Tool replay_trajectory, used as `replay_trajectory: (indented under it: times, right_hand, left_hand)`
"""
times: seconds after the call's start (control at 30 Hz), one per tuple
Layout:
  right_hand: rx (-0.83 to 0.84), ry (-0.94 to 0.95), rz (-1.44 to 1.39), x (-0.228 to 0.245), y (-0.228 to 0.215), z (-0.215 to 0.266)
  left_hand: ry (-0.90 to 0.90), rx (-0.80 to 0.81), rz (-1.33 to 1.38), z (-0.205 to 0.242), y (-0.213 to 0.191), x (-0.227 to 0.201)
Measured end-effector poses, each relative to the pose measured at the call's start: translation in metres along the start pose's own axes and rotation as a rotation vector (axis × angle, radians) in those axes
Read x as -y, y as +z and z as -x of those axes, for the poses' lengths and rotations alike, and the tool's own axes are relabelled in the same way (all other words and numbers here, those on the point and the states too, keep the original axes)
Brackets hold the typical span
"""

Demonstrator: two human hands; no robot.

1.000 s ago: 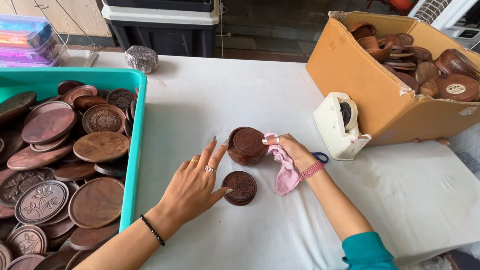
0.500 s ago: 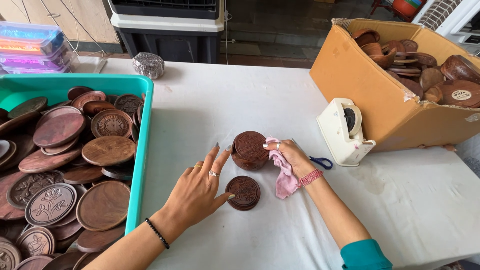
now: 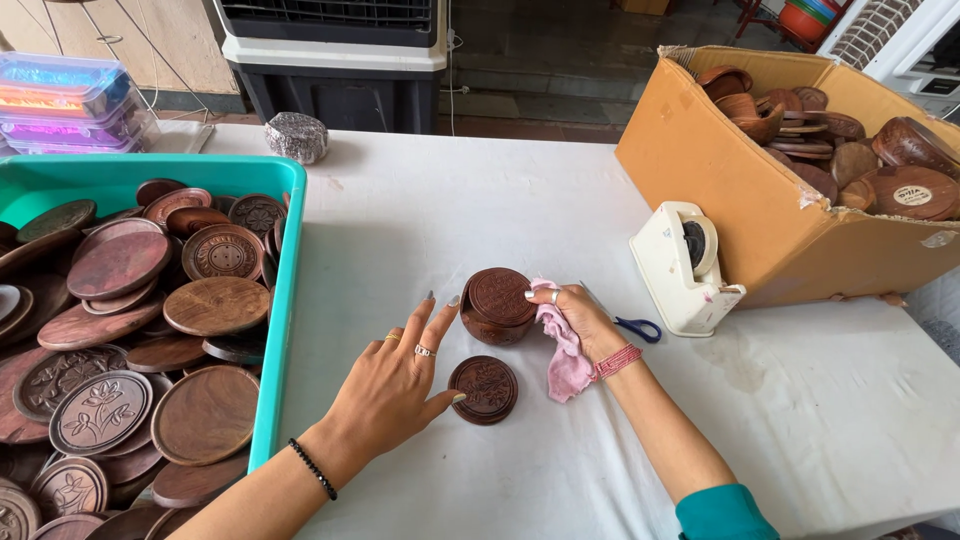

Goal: Cleaning and sorting wooden coasters and a small wooden bowl in a workshop.

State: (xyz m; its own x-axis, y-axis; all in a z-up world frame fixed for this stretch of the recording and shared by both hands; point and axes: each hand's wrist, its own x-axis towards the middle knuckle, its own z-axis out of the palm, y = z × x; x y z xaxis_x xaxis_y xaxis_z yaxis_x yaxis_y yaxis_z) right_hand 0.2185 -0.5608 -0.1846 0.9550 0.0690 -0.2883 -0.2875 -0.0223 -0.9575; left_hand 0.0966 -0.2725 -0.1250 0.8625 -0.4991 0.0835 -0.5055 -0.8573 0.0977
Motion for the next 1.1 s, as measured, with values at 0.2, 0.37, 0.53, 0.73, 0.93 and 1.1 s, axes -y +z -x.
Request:
replay_trajectory:
  times: [0.2, 0.37, 0.53, 0.73, 0.93, 1.1]
  right_hand:
    - [-0.013, 0.023, -0.001, -0.003, -0.002, -0.004]
    - [-0.011, 0.004, 0.021, -0.004, -0.004, -0.006]
    - [0.104, -0.083, -0.03, 0.021, 0.008, 0.037]
    - [0.264, -0.245, 0.38, 0.016, 0.044, 0.095]
    - [0.064, -0.764, 0.688, -0.008, 0.033, 0.101]
    - [-0.123, -0.741, 0.843, -0.019, 0.025, 0.106]
  left_hand:
    - [-0.015, 0.035, -0.016, 0.0, -0.002, -0.001]
    - [-0.021, 0.032, -0.034, 0.0, -0.001, 0.001]
    - [-0.012, -0.203, 0.248, 0.001, -0.001, 0.01]
    - [-0.303, 0.065, 0.975, -0.001, -0.011, 0.015]
    - [-0.385, -0.077, 0.196, -0.014, 0.044, 0.054]
    - [-0.241, -0.47, -0.129, -0.013, 0.03, 0.06]
